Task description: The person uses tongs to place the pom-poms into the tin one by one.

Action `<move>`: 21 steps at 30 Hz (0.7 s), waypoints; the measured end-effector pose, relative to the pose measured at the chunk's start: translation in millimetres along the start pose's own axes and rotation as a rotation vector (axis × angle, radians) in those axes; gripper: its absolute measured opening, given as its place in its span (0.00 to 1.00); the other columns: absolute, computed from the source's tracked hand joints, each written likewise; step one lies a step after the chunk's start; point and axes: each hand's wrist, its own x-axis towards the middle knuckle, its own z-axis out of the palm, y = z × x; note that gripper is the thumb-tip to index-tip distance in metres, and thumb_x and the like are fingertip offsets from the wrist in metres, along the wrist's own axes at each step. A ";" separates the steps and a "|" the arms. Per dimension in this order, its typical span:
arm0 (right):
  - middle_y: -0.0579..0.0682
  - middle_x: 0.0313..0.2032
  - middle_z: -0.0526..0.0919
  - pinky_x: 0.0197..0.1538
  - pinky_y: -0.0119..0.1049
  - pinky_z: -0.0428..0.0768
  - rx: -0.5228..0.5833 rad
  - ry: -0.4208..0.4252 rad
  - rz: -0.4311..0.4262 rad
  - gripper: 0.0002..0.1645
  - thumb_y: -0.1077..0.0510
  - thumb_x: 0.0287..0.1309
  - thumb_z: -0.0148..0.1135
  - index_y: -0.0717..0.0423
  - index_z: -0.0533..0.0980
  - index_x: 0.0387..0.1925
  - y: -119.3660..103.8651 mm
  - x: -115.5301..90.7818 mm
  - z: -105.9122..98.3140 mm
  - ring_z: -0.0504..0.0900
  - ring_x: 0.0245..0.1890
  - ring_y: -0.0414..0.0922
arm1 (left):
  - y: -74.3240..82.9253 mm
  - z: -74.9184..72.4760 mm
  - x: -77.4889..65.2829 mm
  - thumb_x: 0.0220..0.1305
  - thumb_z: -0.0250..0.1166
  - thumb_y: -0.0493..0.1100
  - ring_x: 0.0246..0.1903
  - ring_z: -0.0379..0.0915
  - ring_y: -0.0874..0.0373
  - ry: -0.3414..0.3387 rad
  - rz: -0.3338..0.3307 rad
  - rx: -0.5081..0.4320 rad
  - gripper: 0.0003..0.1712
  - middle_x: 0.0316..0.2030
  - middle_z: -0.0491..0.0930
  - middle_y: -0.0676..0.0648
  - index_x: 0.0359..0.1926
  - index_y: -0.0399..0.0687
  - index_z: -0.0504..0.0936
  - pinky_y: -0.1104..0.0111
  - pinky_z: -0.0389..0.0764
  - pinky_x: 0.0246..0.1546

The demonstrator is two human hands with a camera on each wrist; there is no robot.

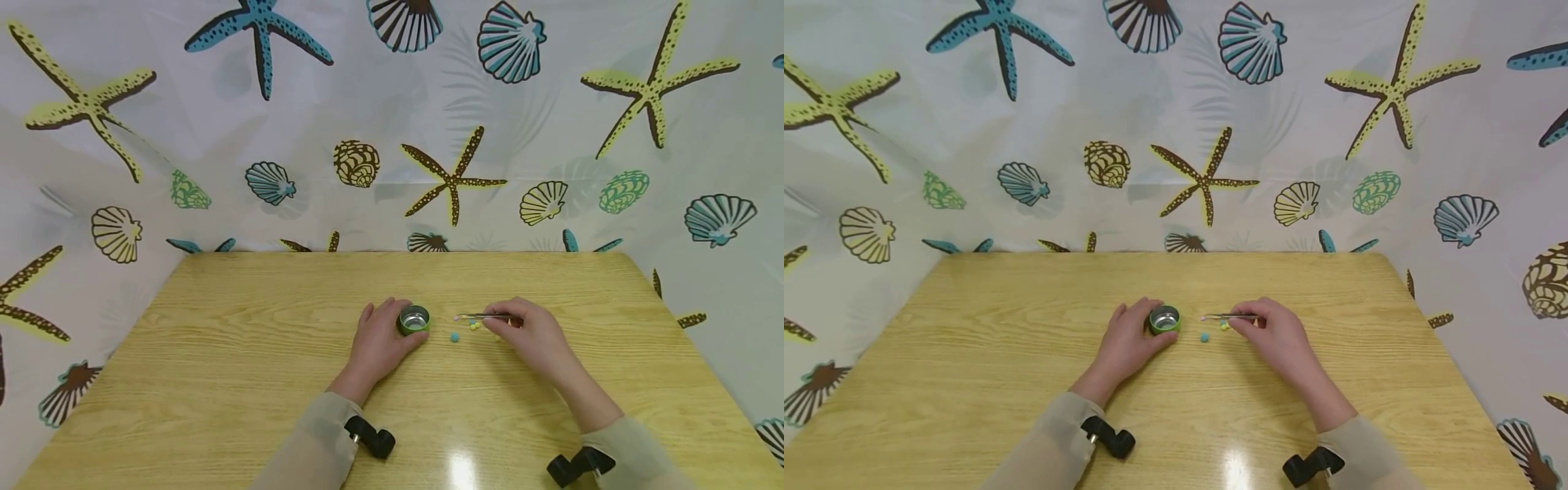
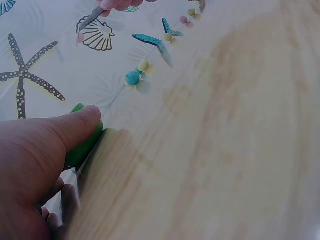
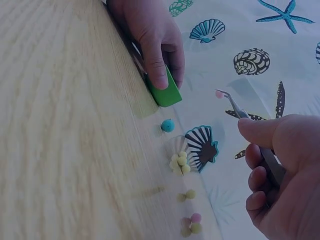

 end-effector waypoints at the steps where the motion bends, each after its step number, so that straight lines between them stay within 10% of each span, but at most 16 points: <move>1: 0.47 0.39 0.84 0.34 0.37 0.70 0.003 0.002 0.002 0.12 0.52 0.76 0.73 0.53 0.91 0.52 -1.4 2.1 1.8 0.72 0.36 0.48 | 0.0 0.1 0.0 0.70 0.79 0.57 0.80 0.63 0.41 0.000 0.000 0.001 0.39 0.71 0.80 0.40 0.73 0.43 0.79 0.45 0.46 0.85; 21: 0.47 0.38 0.84 0.37 0.40 0.70 -0.045 0.018 -0.003 0.10 0.54 0.75 0.74 0.52 0.91 0.51 -9.9 27.6 33.8 0.73 0.35 0.47 | 1.1 -1.7 -0.9 0.71 0.79 0.57 0.79 0.65 0.39 0.008 0.023 0.003 0.36 0.69 0.82 0.40 0.71 0.43 0.81 0.41 0.47 0.84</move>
